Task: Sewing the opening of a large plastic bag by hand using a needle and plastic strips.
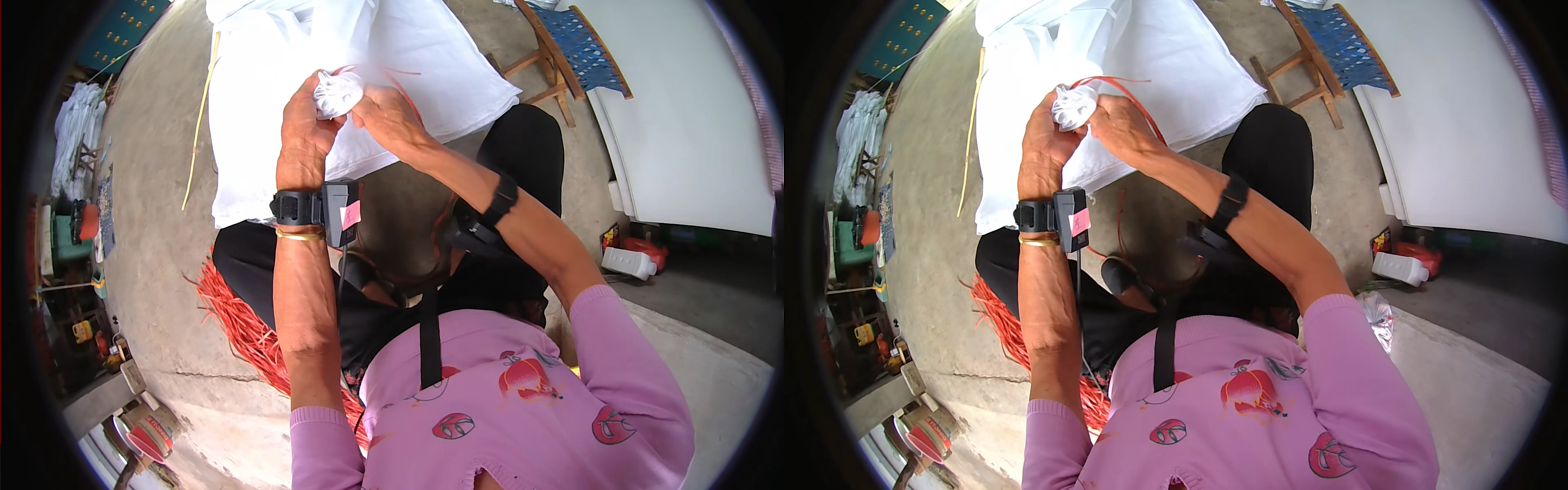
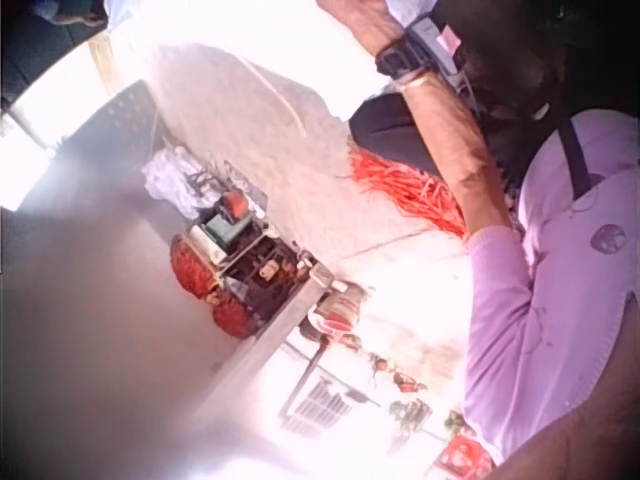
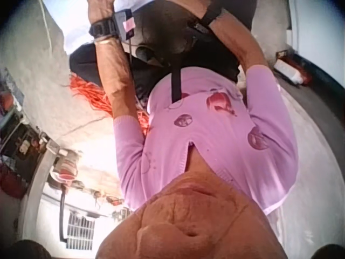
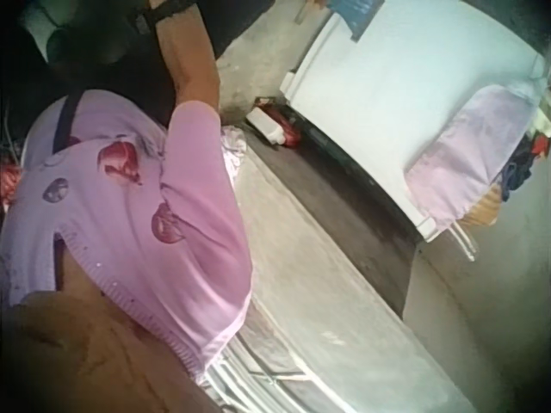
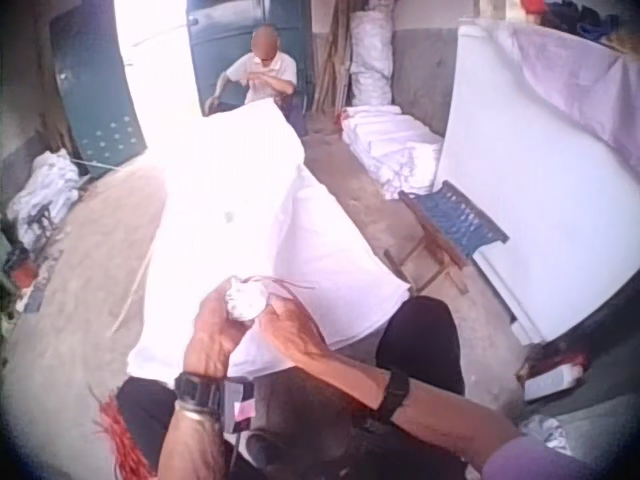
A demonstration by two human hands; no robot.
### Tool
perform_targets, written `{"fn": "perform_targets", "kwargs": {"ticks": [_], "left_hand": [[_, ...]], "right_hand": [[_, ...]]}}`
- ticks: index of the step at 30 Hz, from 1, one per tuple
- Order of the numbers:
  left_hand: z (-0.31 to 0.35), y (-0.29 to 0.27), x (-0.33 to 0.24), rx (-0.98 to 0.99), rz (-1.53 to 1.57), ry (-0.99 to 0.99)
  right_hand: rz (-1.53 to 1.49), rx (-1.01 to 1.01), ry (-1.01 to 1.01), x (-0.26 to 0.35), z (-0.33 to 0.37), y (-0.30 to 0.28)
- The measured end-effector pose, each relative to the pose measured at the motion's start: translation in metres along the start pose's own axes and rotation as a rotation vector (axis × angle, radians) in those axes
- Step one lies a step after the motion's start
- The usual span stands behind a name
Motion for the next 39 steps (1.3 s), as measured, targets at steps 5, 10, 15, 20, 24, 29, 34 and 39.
{"fn": "perform_targets", "kwargs": {"ticks": [5,10,15,20,24,29,34,39], "left_hand": [[-0.03,-0.017,-0.034,-0.008,-0.222,0.371],[-0.038,-0.033,-0.046,-0.115,0.157,0.14],[-0.015,-0.041,0.016,-0.185,0.049,-0.02],[-0.005,-0.028,0.014,-0.024,-0.098,0.079],[-0.022,-0.033,-0.009,-0.051,-0.092,0.082],[-0.059,-0.049,0.031,-0.058,-0.214,0.183],[-0.069,-0.047,0.013,0.191,-0.365,0.192],[-0.059,-0.048,-0.029,-0.081,-1.776,0.666]], "right_hand": [[-0.226,-0.137,-0.15,0.003,0.033,0.023],[-0.235,-0.034,-0.025,-0.009,0.111,-0.001],[0.003,-0.572,-0.767,0.045,0.055,-0.036],[-0.245,-0.077,-0.43,0.034,0.042,-0.009],[-0.623,0.196,0.14,-0.013,0.13,-0.021],[-0.855,0.317,0.317,-0.038,0.193,-0.08],[-0.87,0.291,0.354,-0.046,0.21,-0.101],[-0.985,0.4,0.505,-0.053,0.265,-0.117]]}}
Point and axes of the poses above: each hand's wrist, its own z-axis away from the middle knuckle, its own y-axis out of the palm, x = y × z, the point moved 3 cm from there along -z, towards the middle knuckle, and after that the axes turned 12 degrees about z, right-handed, at the moved point
